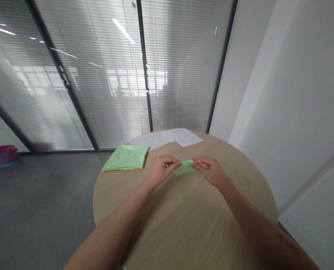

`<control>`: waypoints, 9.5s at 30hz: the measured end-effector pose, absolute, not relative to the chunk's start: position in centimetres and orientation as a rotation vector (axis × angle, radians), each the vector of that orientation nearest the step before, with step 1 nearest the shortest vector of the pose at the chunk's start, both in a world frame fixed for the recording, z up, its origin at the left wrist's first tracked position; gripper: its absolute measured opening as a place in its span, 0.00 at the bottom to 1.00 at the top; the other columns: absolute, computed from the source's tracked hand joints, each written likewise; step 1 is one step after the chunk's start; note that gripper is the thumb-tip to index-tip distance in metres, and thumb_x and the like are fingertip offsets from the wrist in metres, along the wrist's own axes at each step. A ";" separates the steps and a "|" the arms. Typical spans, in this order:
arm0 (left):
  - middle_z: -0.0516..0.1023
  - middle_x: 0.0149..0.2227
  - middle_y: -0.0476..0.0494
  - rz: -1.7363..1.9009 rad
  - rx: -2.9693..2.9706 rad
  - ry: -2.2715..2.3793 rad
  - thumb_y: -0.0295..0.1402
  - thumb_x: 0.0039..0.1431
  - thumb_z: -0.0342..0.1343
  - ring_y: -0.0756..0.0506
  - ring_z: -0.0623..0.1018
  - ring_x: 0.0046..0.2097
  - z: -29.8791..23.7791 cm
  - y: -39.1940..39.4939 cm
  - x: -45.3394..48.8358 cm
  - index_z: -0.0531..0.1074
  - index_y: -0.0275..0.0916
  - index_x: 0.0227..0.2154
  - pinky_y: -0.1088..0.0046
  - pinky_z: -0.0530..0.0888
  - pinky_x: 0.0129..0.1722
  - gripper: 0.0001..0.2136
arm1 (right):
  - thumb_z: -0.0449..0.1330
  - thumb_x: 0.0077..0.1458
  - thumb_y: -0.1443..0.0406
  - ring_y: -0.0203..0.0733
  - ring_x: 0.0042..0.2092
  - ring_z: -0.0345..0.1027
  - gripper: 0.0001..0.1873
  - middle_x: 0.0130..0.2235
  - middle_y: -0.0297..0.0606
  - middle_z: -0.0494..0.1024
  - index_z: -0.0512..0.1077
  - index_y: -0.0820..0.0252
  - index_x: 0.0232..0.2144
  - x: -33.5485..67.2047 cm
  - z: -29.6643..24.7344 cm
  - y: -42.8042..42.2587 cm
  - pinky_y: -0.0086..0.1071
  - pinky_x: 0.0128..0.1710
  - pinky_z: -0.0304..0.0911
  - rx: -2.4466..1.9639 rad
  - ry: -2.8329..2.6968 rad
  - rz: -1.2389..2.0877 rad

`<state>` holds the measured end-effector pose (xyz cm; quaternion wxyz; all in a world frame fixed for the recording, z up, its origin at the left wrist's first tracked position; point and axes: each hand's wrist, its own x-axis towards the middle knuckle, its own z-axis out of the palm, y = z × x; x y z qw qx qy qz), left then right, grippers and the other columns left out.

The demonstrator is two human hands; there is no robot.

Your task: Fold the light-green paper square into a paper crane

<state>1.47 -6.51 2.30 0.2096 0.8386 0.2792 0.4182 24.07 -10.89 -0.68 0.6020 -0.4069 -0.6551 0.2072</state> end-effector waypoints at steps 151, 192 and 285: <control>0.81 0.35 0.45 1.213 2.060 0.744 0.29 0.57 0.59 0.48 0.79 0.36 1.6 -6.9 2.3 0.76 0.38 0.36 0.73 0.75 0.34 0.04 | 0.60 0.59 0.62 0.42 0.33 0.75 0.08 0.32 0.38 0.82 0.79 0.57 0.32 22.2 -0.8 -11.7 0.33 0.34 0.68 -1.140 -1.710 0.290; 0.80 0.38 0.43 1.163 2.582 0.834 0.28 0.59 0.57 0.45 0.78 0.40 2.7 -6.8 1.2 0.78 0.40 0.33 0.72 0.75 0.35 0.05 | 0.54 0.66 0.64 0.44 0.39 0.73 0.12 0.37 0.41 0.82 0.78 0.57 0.38 22.4 0.1 -12.8 0.38 0.41 0.65 -1.080 -2.100 -0.323; 0.73 0.23 0.52 0.810 1.768 0.809 0.27 0.44 0.58 0.53 0.70 0.26 1.6 -6.1 1.9 0.75 0.35 0.25 0.77 0.67 0.30 0.03 | 0.57 0.63 0.63 0.41 0.34 0.73 0.11 0.32 0.39 0.81 0.78 0.58 0.32 22.7 0.2 -12.8 0.34 0.36 0.63 -1.106 -2.016 0.053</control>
